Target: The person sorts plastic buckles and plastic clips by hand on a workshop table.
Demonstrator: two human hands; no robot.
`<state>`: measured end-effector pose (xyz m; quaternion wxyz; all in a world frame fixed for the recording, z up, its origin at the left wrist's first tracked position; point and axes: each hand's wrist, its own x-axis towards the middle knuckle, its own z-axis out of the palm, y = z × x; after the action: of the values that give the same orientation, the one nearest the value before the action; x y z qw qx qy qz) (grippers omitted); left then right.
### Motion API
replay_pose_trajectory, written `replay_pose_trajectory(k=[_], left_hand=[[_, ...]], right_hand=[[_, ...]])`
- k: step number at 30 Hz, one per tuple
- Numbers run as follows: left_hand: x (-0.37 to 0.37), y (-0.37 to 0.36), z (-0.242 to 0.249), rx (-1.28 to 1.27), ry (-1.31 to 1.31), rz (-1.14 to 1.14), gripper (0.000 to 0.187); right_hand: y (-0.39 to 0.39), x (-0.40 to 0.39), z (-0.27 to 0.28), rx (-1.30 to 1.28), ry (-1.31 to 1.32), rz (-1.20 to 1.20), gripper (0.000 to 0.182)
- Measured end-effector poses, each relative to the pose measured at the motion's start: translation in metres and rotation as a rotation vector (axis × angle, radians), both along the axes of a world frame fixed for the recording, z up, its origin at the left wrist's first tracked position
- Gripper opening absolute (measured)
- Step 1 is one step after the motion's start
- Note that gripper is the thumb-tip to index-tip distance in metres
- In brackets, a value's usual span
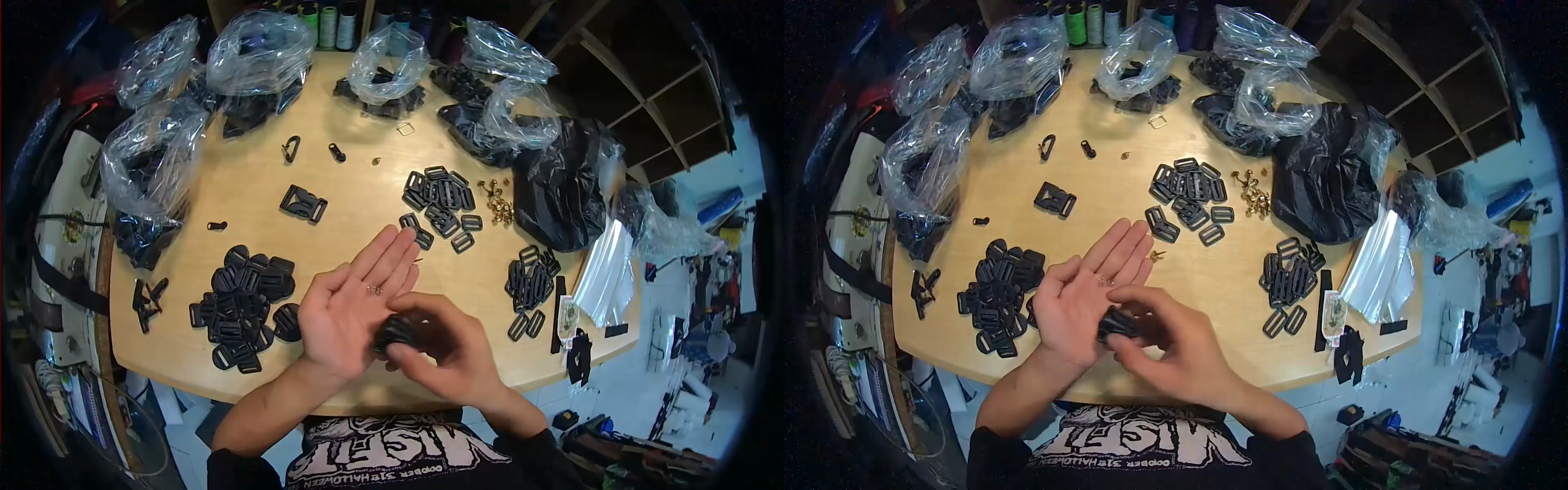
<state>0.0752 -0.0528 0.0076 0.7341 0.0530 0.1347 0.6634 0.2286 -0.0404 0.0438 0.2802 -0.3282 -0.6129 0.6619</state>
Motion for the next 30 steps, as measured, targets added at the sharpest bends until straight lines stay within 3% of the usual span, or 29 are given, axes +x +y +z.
replay_pose_trajectory(k=[2, 4, 5, 6, 10, 12, 14, 16, 18, 20, 24, 26, 30], left_hand=[[0.0, 0.0, -0.001, 0.016, -0.068, 0.006, 0.066], [0.0, -0.002, -0.001, -0.003, -0.176, 0.014, 0.068], [0.0, -0.002, 0.0, 0.008, -0.165, 0.006, 0.068], [0.0, -0.001, 0.001, 0.022, -0.153, -0.004, 0.069], [0.001, -0.002, 0.002, 0.001, -0.128, 0.002, 0.07], [0.001, -0.002, 0.001, 0.002, -0.195, -0.023, 0.068], [0.002, -0.002, 0.0, -0.019, -0.059, -0.008, 0.065], [0.002, -0.001, -0.002, -0.021, -0.096, 0.015, 0.063], [0.001, -0.001, -0.003, -0.025, -0.047, 0.029, 0.063], [0.0, 0.0, -0.004, -0.011, -0.02, 0.034, 0.064], [-0.002, 0.0, 0.0, -0.019, 0.061, 0.028, 0.066], [-0.002, 0.001, 0.005, -0.034, 0.104, 0.037, 0.067], [-0.001, -0.001, 0.003, 0.022, 0.149, -0.003, 0.069]], right_hand=[[0.007, 0.015, -0.003, -0.143, 0.041, -0.017, 0.043], [0.021, 0.032, -0.003, -0.443, 0.242, -0.014, 0.041], [0.027, 0.037, -0.001, -0.502, 0.345, -0.059, 0.04], [0.035, 0.043, 0.006, -0.504, 0.289, -0.116, 0.04], [0.094, 0.079, 0.038, -0.178, 0.065, -0.2, 0.038], [0.138, 0.089, 0.051, 0.121, -0.15, -0.383, 0.038], [0.186, 0.092, 0.062, 0.434, -0.237, -0.434, 0.036], [0.221, 0.089, 0.075, 0.681, -0.473, -0.446, 0.032], [0.252, 0.085, 0.073, 0.696, -0.576, -0.438, 0.032], [0.272, 0.077, 0.07, 0.737, -0.866, -0.346, 0.037], [0.276, 0.065, 0.058, 0.861, -0.926, -0.569, 0.038], [0.25, 0.054, 0.064, 0.912, -0.906, -0.549, 0.036], [0.162, 0.022, 0.069, 0.613, -0.486, 0.129, 0.029]])
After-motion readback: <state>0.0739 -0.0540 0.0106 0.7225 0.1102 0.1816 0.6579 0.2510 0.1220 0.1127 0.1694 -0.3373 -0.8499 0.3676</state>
